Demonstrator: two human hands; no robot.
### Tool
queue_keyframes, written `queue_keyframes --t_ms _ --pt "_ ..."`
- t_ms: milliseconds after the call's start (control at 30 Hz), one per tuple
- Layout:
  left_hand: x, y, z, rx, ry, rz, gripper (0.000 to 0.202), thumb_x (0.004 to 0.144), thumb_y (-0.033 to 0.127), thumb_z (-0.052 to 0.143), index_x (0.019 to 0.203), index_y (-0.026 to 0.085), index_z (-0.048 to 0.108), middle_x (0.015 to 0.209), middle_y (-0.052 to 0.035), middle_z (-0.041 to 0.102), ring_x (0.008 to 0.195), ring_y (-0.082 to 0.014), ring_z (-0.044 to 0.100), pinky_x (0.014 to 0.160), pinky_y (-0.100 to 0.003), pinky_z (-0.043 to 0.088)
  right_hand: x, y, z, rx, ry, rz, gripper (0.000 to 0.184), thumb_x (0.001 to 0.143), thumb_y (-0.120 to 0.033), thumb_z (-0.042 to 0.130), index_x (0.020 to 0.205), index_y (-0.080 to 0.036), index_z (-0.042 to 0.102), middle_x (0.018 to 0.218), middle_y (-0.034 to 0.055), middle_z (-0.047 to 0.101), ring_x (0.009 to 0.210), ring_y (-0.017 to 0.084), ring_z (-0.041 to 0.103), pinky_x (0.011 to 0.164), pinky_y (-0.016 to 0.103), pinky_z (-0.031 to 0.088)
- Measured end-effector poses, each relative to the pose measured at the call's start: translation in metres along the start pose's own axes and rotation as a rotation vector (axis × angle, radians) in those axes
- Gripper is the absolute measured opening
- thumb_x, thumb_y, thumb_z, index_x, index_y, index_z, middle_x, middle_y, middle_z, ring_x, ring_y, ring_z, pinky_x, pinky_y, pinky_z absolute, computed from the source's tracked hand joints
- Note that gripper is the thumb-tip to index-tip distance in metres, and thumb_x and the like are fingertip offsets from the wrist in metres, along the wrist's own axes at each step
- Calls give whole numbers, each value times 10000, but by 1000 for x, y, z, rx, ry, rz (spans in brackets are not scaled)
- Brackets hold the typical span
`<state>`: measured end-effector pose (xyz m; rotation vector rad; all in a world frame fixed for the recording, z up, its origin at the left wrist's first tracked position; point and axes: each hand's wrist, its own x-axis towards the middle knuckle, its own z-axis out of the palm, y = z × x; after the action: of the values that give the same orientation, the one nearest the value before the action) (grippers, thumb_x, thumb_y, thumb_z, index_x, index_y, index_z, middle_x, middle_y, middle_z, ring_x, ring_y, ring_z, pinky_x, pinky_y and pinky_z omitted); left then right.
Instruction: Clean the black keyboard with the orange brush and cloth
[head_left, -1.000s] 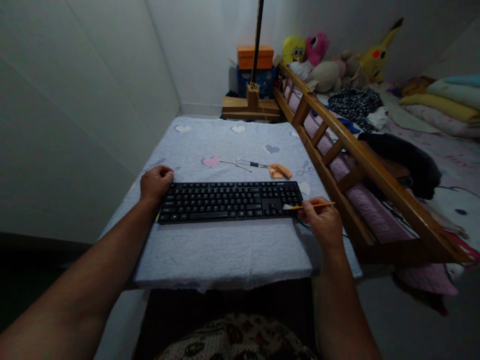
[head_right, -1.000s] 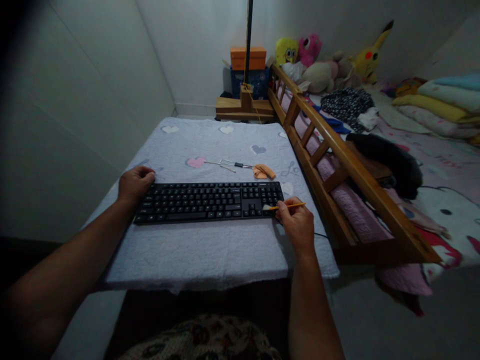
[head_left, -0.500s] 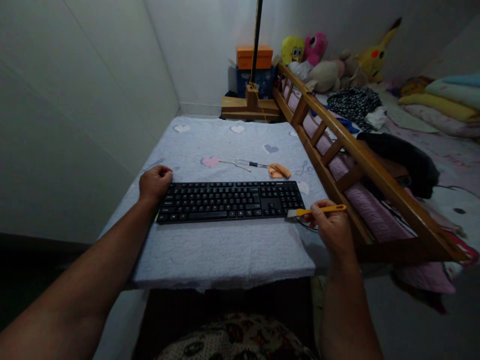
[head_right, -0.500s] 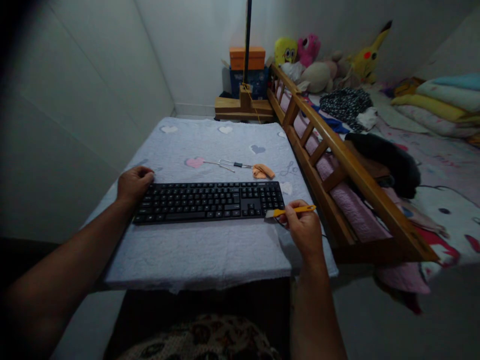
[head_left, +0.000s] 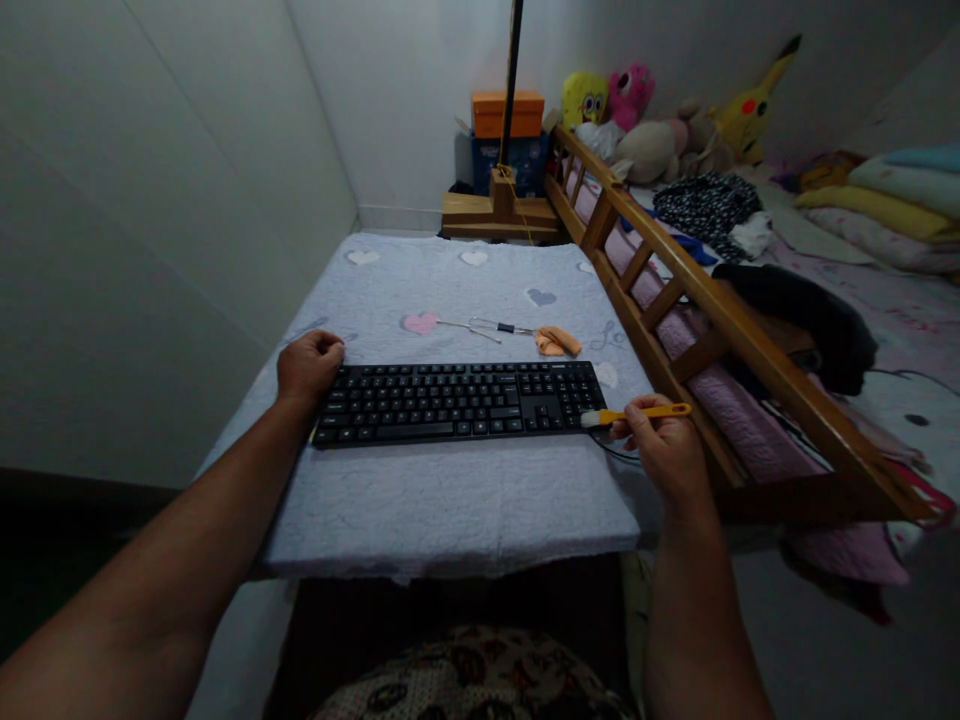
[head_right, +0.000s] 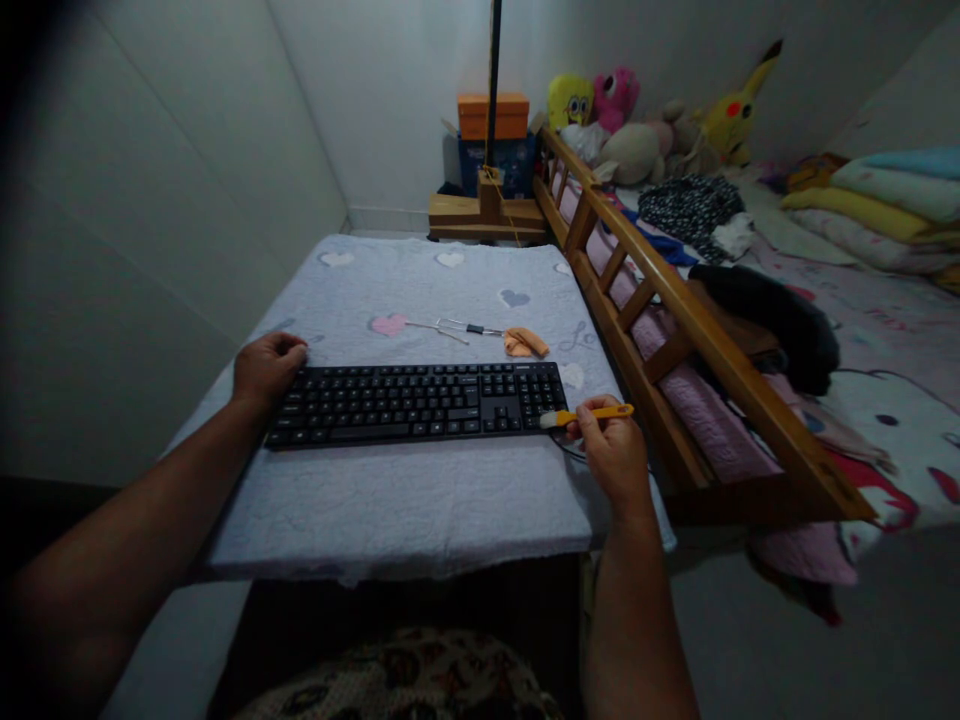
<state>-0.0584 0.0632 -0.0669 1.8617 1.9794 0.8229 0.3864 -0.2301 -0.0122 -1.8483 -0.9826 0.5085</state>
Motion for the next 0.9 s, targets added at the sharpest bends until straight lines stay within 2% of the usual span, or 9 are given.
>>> queue_keyframes --t_ms 200,400,633,800,900 --pt "-1 0 0 0 -3 2 286 820 364 570 958 187 747 910 -48 755 878 -227 676 913 -324 533 5 5 -13 -135 38 3 452 891 -698 604 923 -247 601 703 59 762 574 217 695 570 326 541" --pt "1 -3 1 1 8 11 292 817 360 567 964 187 750 923 -51 764 901 -233 686 931 -332 541 5 7 -23 -185 88 -4 447 901 -686 601 945 -241 619 716 70 771 632 244 733 574 334 555" --pt "1 -3 2 12 4 7 311 814 367 555 975 187 751 951 -73 772 925 -259 702 932 -356 541 1 -1 -24 -106 158 -7 431 894 -662 654 948 -236 620 698 54 753 614 226 727 535 303 545" --pt "0 -2 1 21 -3 2 304 818 366 557 974 188 748 955 -72 775 918 -251 699 932 -350 538 -3 -13 -9 18 27 -37 433 881 -668 676 914 -244 593 675 37 742 560 186 677 529 283 521" --pt "0 0 1 17 4 -1 285 814 355 560 965 196 743 950 -62 774 914 -244 695 929 -343 535 -2 -12 -5 -5 -21 -39 435 880 -678 657 884 -249 585 669 43 739 572 194 680 539 292 516"
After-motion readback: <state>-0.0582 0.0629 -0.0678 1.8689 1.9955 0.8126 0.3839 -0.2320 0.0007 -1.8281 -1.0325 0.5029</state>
